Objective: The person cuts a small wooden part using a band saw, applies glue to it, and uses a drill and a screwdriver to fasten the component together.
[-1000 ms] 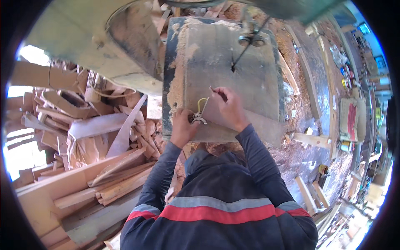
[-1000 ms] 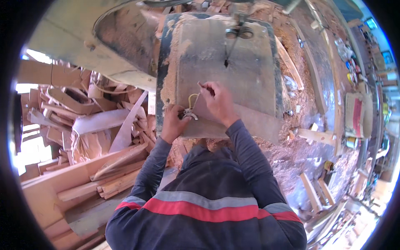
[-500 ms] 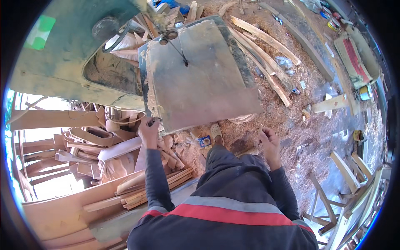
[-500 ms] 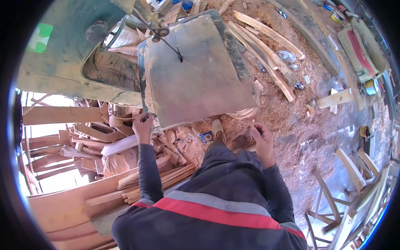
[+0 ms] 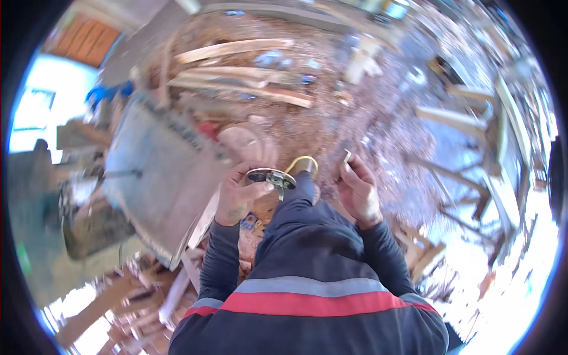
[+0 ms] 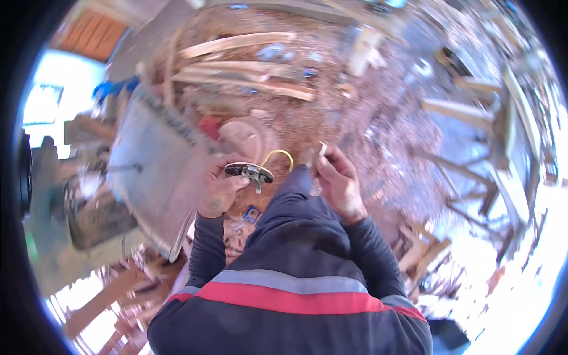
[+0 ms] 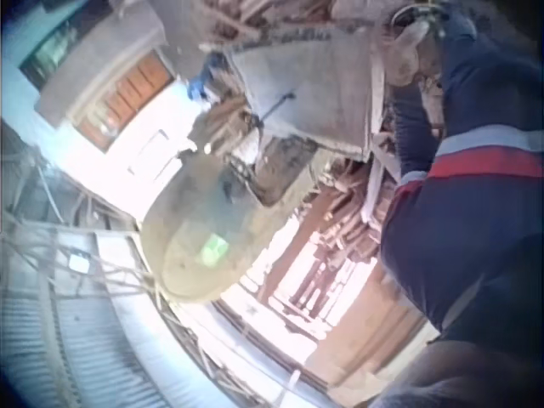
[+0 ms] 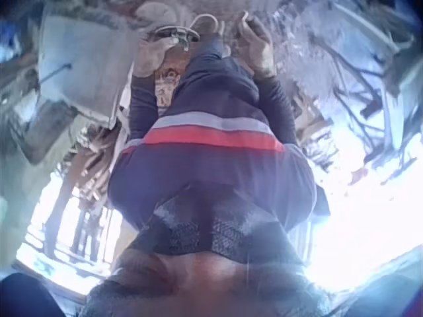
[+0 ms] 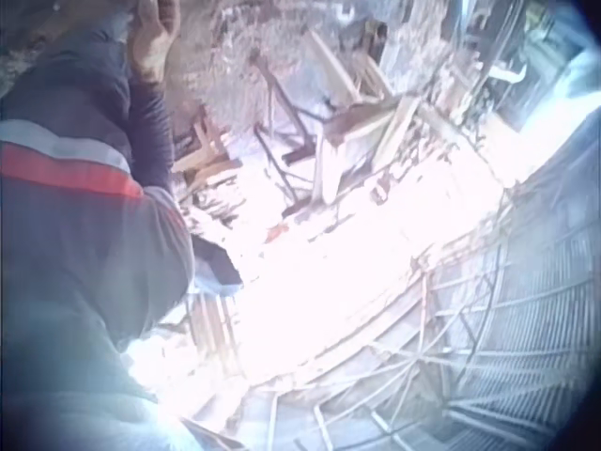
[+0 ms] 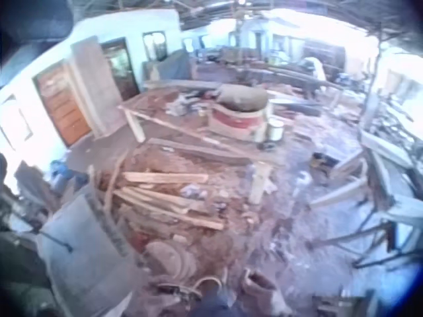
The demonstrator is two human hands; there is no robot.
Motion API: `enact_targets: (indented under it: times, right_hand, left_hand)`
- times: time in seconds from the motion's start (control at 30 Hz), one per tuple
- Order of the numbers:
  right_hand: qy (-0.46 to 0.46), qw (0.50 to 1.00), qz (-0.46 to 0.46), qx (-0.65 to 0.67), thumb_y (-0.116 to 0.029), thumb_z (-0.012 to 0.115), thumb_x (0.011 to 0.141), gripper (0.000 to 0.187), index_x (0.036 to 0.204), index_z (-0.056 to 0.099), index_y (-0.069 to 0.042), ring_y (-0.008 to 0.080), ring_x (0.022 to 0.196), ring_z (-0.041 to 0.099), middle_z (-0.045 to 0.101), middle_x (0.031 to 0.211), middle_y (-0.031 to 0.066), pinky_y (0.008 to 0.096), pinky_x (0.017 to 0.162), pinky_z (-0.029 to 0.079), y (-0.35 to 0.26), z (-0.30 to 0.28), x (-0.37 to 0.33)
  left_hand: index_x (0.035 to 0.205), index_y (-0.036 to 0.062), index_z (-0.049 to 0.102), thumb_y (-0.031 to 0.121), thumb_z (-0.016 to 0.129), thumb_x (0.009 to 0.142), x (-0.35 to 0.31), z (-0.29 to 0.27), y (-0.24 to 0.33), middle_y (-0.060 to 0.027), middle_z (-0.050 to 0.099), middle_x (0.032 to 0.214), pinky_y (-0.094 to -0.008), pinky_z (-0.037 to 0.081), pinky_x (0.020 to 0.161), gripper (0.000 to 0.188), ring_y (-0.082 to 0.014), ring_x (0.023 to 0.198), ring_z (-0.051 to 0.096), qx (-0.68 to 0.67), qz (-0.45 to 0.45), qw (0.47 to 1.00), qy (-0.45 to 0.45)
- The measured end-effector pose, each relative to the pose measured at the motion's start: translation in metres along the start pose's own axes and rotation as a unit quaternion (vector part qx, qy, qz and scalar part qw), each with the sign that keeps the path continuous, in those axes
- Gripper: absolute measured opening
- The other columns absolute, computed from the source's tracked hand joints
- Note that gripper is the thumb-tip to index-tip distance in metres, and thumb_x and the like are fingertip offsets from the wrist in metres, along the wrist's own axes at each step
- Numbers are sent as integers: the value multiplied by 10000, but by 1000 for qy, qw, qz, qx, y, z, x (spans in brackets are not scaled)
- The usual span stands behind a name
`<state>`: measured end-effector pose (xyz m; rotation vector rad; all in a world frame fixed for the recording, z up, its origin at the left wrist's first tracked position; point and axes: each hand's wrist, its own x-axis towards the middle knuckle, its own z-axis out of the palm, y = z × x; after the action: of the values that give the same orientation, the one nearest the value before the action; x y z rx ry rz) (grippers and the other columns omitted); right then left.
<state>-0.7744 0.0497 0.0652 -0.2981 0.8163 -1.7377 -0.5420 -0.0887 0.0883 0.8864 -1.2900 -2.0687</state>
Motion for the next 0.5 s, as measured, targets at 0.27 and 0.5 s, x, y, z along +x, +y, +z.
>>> enact_targets:
  times: [0.27, 0.5]
  right_hand:
    - [126, 983, -129, -42, -145, 588, 994, 152, 1102, 578, -38, 136, 837, 511, 554, 926, 22, 305, 778, 410, -107, -76, 47]
    - [245, 956, -159, 18, -94, 592, 1007, 131, 1123, 575, -34, 100, 862, 567, 606, 977, 16, 250, 804, 460, -177, -89, 93]
  left_hand:
    - [1376, -27, 474, -76, 626, 860, 154, 159, -22, -64, 627, 1093, -272, 529, 839, 540, -123, 945, 632, -55, -101, 982, -153]
    - [1434, 11, 407, -25, 531, 920, 275, 241, -29, -69, 619, 1092, -286, 556, 831, 530, -122, 932, 629, -124, -212, 934, -260]
